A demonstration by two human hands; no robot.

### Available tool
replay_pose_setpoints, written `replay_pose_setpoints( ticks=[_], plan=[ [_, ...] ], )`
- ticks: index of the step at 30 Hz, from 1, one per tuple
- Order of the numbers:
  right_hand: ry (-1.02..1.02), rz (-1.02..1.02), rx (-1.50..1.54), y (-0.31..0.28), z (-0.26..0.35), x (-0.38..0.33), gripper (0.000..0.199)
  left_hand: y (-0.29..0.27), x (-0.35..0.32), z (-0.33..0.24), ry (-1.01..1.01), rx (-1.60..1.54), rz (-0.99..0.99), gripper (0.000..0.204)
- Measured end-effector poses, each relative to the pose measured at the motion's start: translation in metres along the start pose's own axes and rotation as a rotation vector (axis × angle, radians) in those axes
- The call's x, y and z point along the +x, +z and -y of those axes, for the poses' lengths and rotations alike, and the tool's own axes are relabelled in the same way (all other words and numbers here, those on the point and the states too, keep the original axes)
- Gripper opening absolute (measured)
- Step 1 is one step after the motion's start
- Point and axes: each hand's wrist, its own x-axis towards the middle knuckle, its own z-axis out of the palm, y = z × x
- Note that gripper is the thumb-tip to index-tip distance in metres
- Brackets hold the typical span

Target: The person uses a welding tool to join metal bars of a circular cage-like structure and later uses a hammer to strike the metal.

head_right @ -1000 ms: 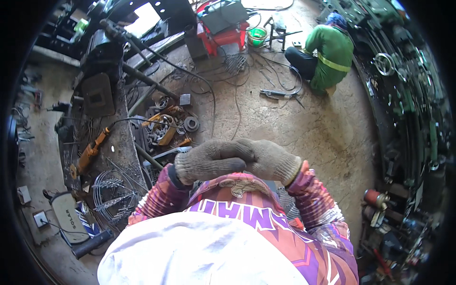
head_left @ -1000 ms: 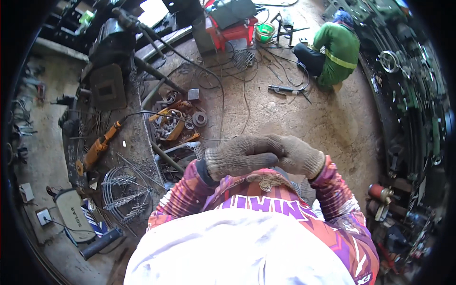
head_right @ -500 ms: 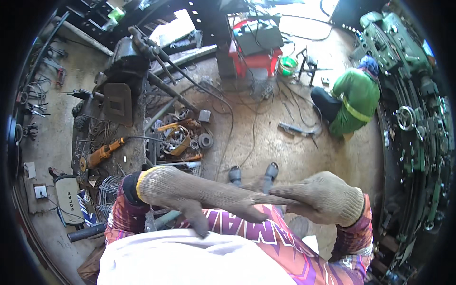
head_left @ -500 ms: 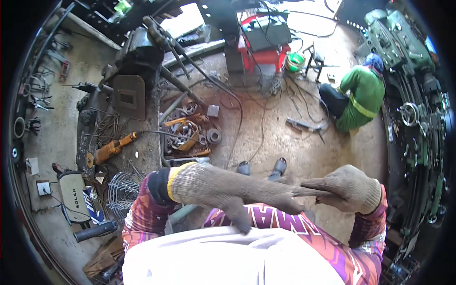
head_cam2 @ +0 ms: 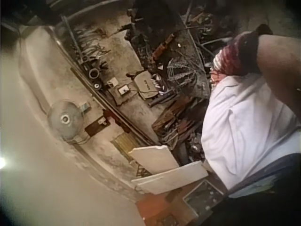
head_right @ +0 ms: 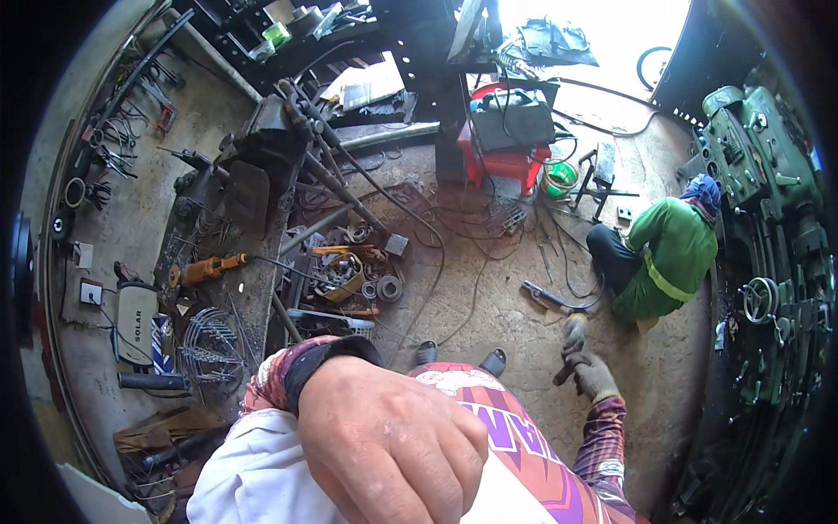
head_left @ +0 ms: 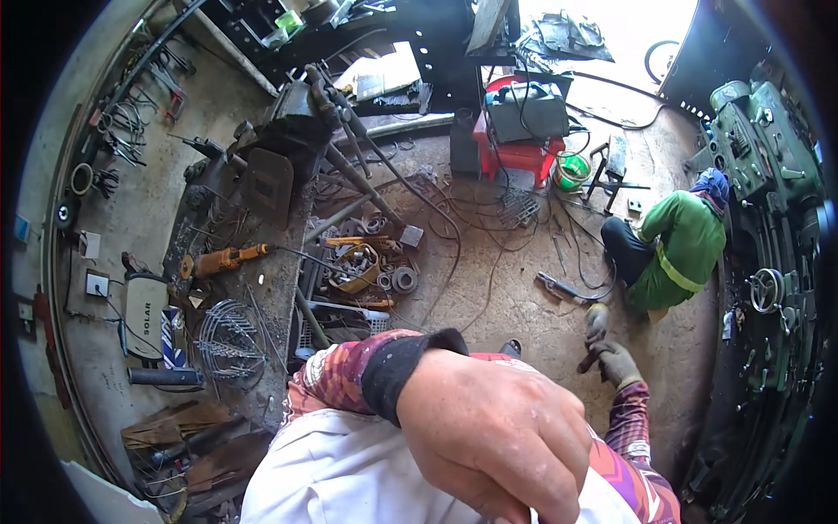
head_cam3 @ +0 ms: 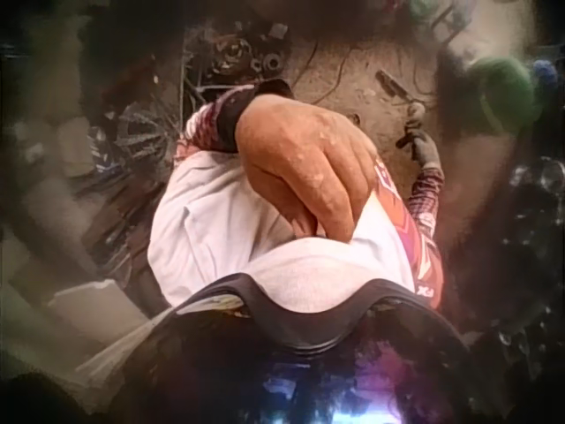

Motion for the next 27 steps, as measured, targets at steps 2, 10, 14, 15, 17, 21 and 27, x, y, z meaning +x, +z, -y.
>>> replay_pose_setpoints(
  ticks=[2,10,14,15,17,21,27],
  plan=[
    [0.077,0.006,0.059,0.005,-0.045,0.016,0.026,-0.006,0.014,-0.001,-0.026,0.046,0.056,0.022],
    [0.046,0.061,-0.215,0.002,-0.229,0.061,0.03,-0.002,0.036,0.008,0.171,0.174,-0.073,0.012],
    [0.386,-0.022,0.166,0.017,-0.205,0.048,0.03,-0.007,0.037,0.001,0.017,0.22,-0.007,0.011],
    [0.325,-0.014,0.082,0.016,-0.187,0.048,0.031,-0.011,0.032,-0.003,-0.137,0.256,0.081,0.016],
    [0.204,-0.021,-0.09,0.013,-0.141,0.044,0.038,-0.022,0.015,0.007,-0.238,0.299,0.046,0.019],
    [0.239,0.026,-0.256,0.014,-0.015,0.026,0.09,-0.028,-0.057,0.047,-0.82,0.572,-0.263,0.028],
    [-0.123,0.199,0.001,0.039,0.066,0.044,0.052,-0.003,-0.233,0.129,-1.475,0.613,-0.672,0.03]
  ],
)
